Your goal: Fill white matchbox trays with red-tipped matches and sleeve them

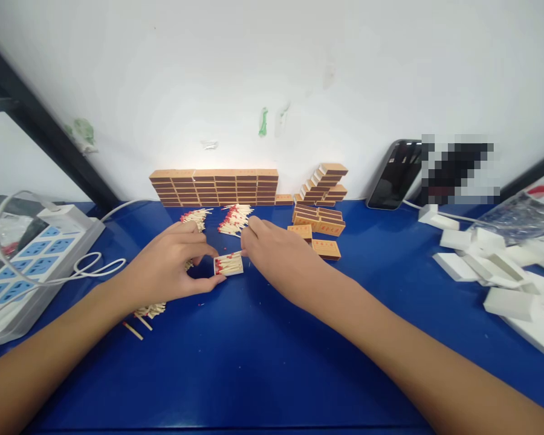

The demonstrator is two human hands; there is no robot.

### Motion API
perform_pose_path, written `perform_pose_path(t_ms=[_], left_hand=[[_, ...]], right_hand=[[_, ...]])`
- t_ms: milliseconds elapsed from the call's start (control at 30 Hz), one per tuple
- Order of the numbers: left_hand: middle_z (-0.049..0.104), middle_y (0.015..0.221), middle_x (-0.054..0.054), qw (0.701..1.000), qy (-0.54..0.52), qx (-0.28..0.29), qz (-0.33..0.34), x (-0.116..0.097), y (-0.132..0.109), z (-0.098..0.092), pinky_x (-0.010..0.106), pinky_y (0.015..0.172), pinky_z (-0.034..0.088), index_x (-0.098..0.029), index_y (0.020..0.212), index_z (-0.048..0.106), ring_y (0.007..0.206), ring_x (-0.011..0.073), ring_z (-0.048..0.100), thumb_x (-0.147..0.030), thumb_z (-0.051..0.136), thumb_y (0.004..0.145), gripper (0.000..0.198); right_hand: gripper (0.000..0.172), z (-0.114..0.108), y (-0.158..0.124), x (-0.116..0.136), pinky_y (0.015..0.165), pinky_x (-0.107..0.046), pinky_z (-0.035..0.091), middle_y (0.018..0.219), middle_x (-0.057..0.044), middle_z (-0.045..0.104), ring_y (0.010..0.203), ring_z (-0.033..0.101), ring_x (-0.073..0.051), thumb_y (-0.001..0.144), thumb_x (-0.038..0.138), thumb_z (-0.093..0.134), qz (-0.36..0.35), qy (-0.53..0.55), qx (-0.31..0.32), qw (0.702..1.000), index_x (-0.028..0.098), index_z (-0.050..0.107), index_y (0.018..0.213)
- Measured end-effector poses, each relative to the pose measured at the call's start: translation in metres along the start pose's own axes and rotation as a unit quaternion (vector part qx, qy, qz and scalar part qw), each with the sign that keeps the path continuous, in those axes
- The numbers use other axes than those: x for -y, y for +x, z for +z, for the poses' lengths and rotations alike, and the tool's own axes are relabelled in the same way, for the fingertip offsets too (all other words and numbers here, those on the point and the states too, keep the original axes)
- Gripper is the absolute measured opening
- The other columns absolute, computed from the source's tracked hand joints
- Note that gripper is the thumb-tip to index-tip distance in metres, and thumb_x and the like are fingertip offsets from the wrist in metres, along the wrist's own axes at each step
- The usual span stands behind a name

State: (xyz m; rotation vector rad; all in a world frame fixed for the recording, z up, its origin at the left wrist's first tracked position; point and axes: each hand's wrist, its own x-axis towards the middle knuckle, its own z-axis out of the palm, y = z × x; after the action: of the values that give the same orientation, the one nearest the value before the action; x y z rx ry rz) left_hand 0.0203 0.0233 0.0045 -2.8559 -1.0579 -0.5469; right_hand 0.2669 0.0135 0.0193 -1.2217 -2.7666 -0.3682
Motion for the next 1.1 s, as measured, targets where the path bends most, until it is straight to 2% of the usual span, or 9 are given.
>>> perform_pose_path(t_ms=[133,467,600,733,967,1100], left_hand=[[0.066,0.070,0.002,1.000,-0.003,-0.002,-0.002,0.000,0.000,0.000,0.038,0.076,0.043,-0.019,0.085,0.080,0.075,0.0205,0.052,-0.047,0.079,0.090,0.029],[0.065,0.071,0.003,1.000,0.003,0.004,0.002,-0.002,0.000,-0.001,0.039,0.076,0.043,-0.018,0.086,0.080,0.077,0.0210,0.052,-0.047,0.077,0.091,0.030],[0.064,0.070,0.003,1.000,0.003,-0.001,0.007,-0.002,-0.001,0.000,0.039,0.075,0.044,-0.017,0.087,0.080,0.076,0.0215,0.051,-0.048,0.077,0.091,0.031],[0.063,0.070,0.003,1.000,0.005,0.003,0.009,-0.002,0.000,0.000,0.038,0.075,0.043,-0.018,0.086,0.080,0.076,0.0213,0.051,-0.049,0.076,0.092,0.032],[0.064,0.071,0.002,1.000,-0.014,-0.006,0.011,-0.003,0.000,-0.001,0.038,0.076,0.044,-0.018,0.087,0.079,0.076,0.0209,0.052,-0.045,0.077,0.091,0.028],[0.065,0.071,0.003,1.000,-0.013,-0.009,0.009,-0.003,-0.001,0.000,0.038,0.074,0.043,-0.017,0.087,0.079,0.076,0.0208,0.052,-0.044,0.078,0.090,0.027]], right_hand=[[0.018,-0.001,0.000,0.001,0.062,-0.032,0.037,0.096,-0.009,0.065,0.075,0.056,-0.019,0.109,0.017,0.056,-0.001,0.002,0.002,1.000,0.014,0.070,0.098],[0.018,0.000,0.001,0.000,0.060,-0.031,0.037,0.102,-0.010,0.067,0.078,0.058,-0.018,0.110,0.021,0.056,0.019,0.020,0.009,1.000,0.014,0.070,0.101],[0.015,0.007,0.001,0.000,0.063,-0.032,0.040,0.096,-0.008,0.065,0.076,0.057,-0.019,0.108,0.015,0.056,0.003,0.024,-0.020,1.000,0.015,0.069,0.099],[0.017,0.015,0.001,0.003,0.070,-0.033,0.045,0.095,-0.008,0.066,0.080,0.060,-0.020,0.109,0.018,0.056,-0.009,0.036,-0.041,0.998,0.015,0.070,0.100],[0.013,0.025,0.003,0.010,0.070,-0.032,0.047,0.100,-0.008,0.067,0.088,0.065,-0.020,0.109,0.019,0.057,-0.012,0.072,-0.034,0.997,0.016,0.069,0.103],[0.006,0.025,0.003,0.010,0.073,-0.032,0.048,0.101,-0.007,0.068,0.084,0.064,-0.019,0.105,0.016,0.064,-0.021,0.094,-0.019,0.995,0.015,0.070,0.103]])
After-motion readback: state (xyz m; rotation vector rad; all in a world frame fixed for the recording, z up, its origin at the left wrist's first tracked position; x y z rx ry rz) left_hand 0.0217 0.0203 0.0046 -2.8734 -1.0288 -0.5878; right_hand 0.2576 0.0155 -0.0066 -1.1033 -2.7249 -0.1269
